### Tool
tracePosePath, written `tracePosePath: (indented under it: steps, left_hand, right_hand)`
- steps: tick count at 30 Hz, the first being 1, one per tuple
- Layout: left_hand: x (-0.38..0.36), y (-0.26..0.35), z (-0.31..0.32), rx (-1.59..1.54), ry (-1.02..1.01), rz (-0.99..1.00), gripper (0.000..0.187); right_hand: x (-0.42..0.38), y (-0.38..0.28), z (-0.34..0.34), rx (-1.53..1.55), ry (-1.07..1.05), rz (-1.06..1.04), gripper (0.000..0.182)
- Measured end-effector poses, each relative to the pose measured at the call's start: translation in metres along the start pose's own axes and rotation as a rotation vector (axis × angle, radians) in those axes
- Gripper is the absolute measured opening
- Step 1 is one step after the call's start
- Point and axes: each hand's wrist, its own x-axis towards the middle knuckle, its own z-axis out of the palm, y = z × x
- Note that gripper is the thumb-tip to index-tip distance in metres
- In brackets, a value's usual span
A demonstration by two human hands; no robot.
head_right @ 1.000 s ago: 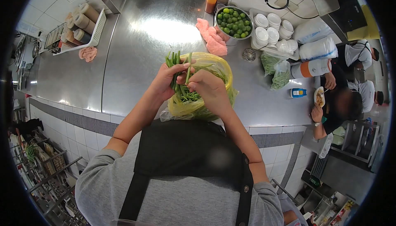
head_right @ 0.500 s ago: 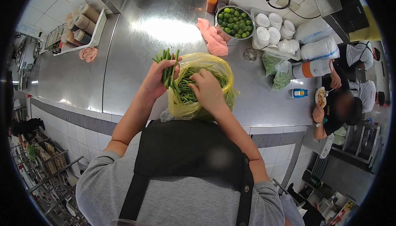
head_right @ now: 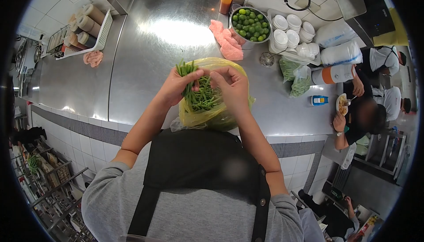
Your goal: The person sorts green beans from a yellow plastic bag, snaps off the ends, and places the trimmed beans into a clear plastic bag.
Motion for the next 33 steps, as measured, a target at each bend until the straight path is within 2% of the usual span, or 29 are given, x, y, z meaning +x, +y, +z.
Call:
tracePosePath:
  steps: [1,5,10,12,16,18,19,20,21,22,24,28,31,33]
  left_hand:
    - [0.001,-0.001,-0.001,0.130,-0.092,0.027,0.015]
    - [0.002,-0.004,0.003,0.233,-0.139,0.070,0.016]
    - [0.003,-0.011,0.001,0.313,-0.175,0.010,0.021]
    - [0.002,-0.013,0.001,0.278,-0.190,-0.018,0.021]
    - [-0.005,-0.012,0.011,0.203,-0.176,-0.047,0.020]
    - [-0.003,-0.013,0.008,0.155,-0.139,0.024,0.019]
    - [-0.002,-0.013,0.008,0.106,-0.109,0.092,0.019]
    - [0.000,-0.011,0.007,0.106,-0.112,0.092,0.019]
    - [0.002,-0.007,0.007,0.043,-0.028,0.094,0.019]
    - [0.003,-0.004,0.007,-0.021,0.058,0.096,0.019]
    - [0.005,-0.001,0.005,-0.046,0.084,0.128,0.018]
    - [0.007,-0.002,0.001,-0.082,0.167,0.180,0.019]
    - [0.008,-0.006,0.000,-0.066,0.189,0.196,0.019]
    - [0.008,-0.008,0.001,-0.051,0.179,0.197,0.019]
  right_hand:
    - [0.000,0.000,-0.002,-0.001,0.002,-0.002,0.010]
    - [0.003,0.011,-0.007,-0.037,0.027,-0.035,0.008]
    - [0.003,0.007,-0.008,-0.156,0.016,-0.108,0.004]
    - [0.003,-0.001,-0.006,-0.623,0.092,-0.512,0.005]
    - [0.007,0.001,-0.013,-0.724,0.202,-0.626,0.008]
    - [0.001,-0.003,-0.018,-0.904,-0.030,-0.331,0.013]
    - [0.000,0.003,-0.019,-0.902,-0.027,-0.329,0.013]
    - [0.000,0.013,-0.022,-0.849,-0.141,-0.249,0.013]
    - [-0.001,0.016,-0.022,-0.795,-0.254,-0.168,0.015]
    - [-0.004,0.018,-0.021,-0.796,-0.253,-0.169,0.015]
    - [-0.014,0.021,-0.014,-0.269,-0.259,0.156,0.019]
    - [-0.024,0.020,-0.013,-0.075,-0.326,0.046,0.027]
    - [-0.028,0.012,-0.010,-0.107,-0.286,0.019,0.017]
    - [-0.024,0.009,-0.010,-0.290,-0.257,-0.027,0.016]
